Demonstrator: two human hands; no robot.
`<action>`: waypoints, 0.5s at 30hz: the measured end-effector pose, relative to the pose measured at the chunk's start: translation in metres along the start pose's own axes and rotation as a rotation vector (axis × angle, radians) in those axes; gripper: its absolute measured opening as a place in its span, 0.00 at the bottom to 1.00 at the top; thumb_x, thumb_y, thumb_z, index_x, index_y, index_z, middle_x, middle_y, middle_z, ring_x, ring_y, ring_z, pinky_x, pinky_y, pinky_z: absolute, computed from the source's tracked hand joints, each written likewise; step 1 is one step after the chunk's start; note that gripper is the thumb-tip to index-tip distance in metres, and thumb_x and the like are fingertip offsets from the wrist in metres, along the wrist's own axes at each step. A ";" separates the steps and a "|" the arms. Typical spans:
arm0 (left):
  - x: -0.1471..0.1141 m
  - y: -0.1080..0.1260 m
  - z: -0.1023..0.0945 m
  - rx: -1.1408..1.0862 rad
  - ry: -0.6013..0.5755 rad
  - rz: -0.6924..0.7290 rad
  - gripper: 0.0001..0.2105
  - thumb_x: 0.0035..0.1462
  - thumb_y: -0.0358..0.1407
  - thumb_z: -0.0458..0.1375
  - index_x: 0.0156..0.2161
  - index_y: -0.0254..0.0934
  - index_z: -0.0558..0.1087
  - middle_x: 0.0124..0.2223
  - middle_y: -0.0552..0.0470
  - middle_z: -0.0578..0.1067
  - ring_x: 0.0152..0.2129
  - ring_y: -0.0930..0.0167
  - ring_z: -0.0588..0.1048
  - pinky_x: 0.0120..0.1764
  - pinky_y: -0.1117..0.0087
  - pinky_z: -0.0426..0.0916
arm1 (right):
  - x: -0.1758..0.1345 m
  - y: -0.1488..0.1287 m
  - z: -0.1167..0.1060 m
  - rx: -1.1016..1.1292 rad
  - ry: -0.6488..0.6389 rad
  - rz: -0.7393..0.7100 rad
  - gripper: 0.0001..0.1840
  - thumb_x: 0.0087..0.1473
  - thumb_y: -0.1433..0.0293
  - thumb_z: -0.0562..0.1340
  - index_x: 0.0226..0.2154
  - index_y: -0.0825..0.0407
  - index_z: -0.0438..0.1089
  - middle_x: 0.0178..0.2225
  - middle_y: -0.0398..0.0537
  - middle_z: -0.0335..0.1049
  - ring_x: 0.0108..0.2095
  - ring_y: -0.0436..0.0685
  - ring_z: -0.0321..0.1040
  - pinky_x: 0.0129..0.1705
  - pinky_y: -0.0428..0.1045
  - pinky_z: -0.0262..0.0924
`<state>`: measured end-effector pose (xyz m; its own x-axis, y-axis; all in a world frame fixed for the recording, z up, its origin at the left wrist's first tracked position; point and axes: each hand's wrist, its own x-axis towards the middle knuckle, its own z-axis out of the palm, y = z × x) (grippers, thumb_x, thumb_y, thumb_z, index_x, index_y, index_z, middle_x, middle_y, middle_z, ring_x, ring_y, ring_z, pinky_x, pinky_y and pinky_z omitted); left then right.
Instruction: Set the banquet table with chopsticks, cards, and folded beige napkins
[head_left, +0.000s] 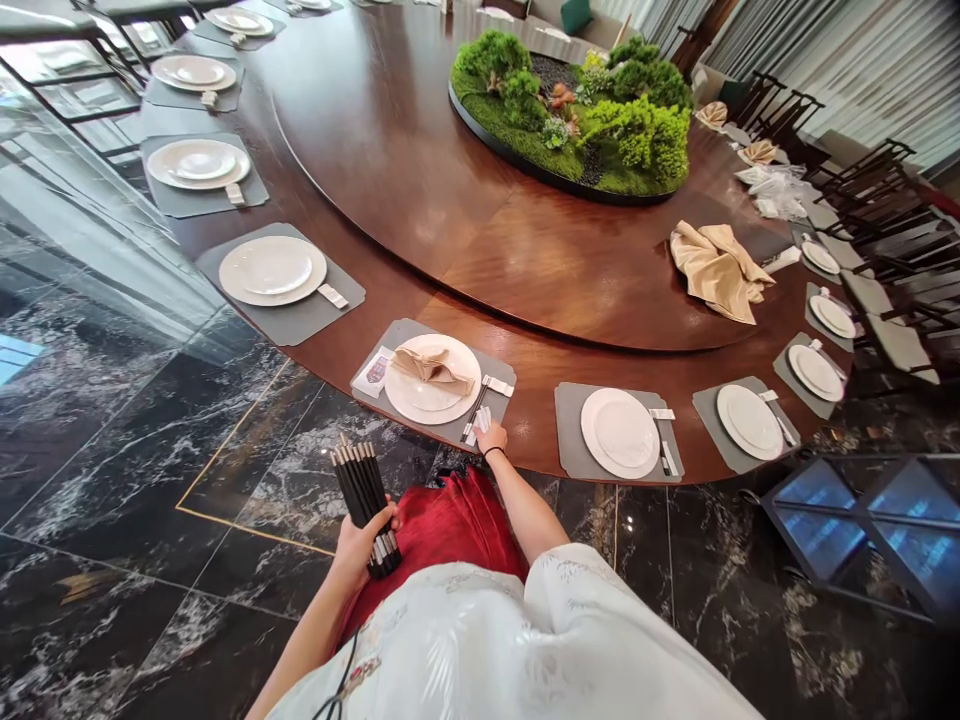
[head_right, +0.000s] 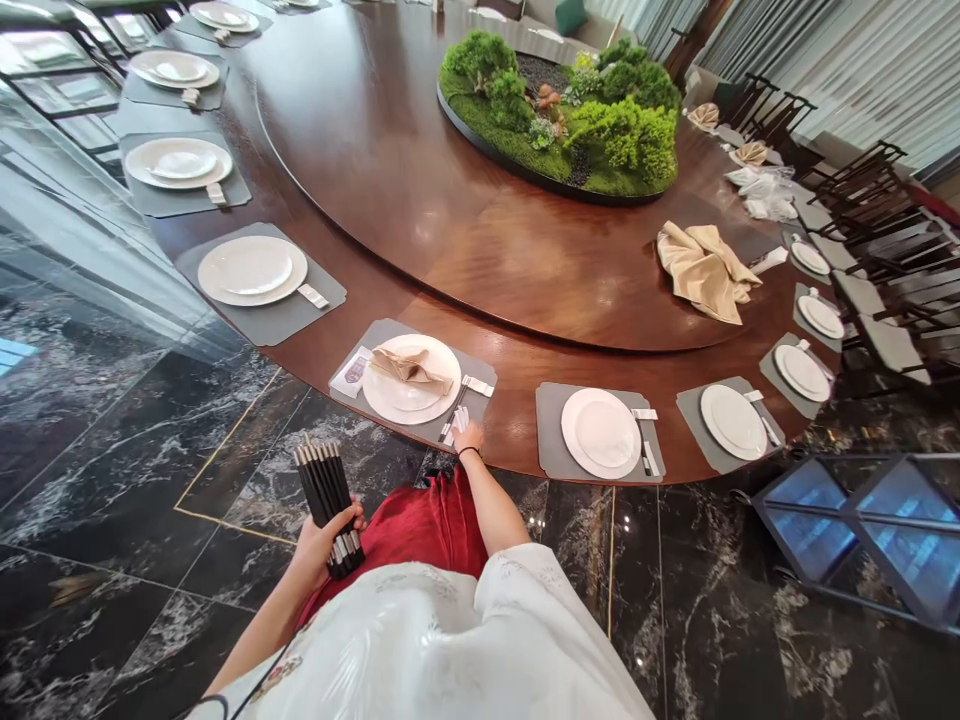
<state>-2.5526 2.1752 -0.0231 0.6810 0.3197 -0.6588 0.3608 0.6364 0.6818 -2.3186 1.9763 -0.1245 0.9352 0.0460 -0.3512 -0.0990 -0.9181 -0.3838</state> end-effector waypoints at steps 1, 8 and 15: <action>0.000 0.002 -0.004 -0.002 -0.013 0.001 0.20 0.41 0.37 0.68 0.39 0.33 0.69 0.26 0.54 0.73 0.21 0.74 0.72 0.25 0.73 0.67 | -0.004 -0.006 -0.004 0.023 0.020 0.012 0.16 0.55 0.65 0.60 0.42 0.61 0.70 0.35 0.62 0.74 0.37 0.61 0.72 0.36 0.50 0.62; 0.005 0.020 -0.033 -0.066 -0.004 0.001 0.21 0.40 0.38 0.69 0.39 0.31 0.71 0.32 0.47 0.78 0.25 0.70 0.76 0.31 0.68 0.72 | -0.062 -0.127 0.007 0.391 -0.147 -0.289 0.21 0.57 0.55 0.57 0.45 0.51 0.71 0.36 0.46 0.75 0.31 0.50 0.70 0.33 0.44 0.64; 0.041 0.055 -0.064 -0.119 -0.002 -0.018 0.20 0.39 0.39 0.70 0.38 0.30 0.73 0.36 0.43 0.79 0.28 0.65 0.79 0.36 0.62 0.74 | -0.082 -0.257 0.017 0.610 -0.490 -0.681 0.25 0.46 0.54 0.67 0.43 0.53 0.74 0.30 0.42 0.74 0.28 0.50 0.67 0.31 0.44 0.62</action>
<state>-2.5454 2.2684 -0.0330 0.6765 0.3063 -0.6697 0.2945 0.7209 0.6273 -2.3753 2.2154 -0.0121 0.6298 0.7613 -0.1542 0.1160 -0.2884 -0.9504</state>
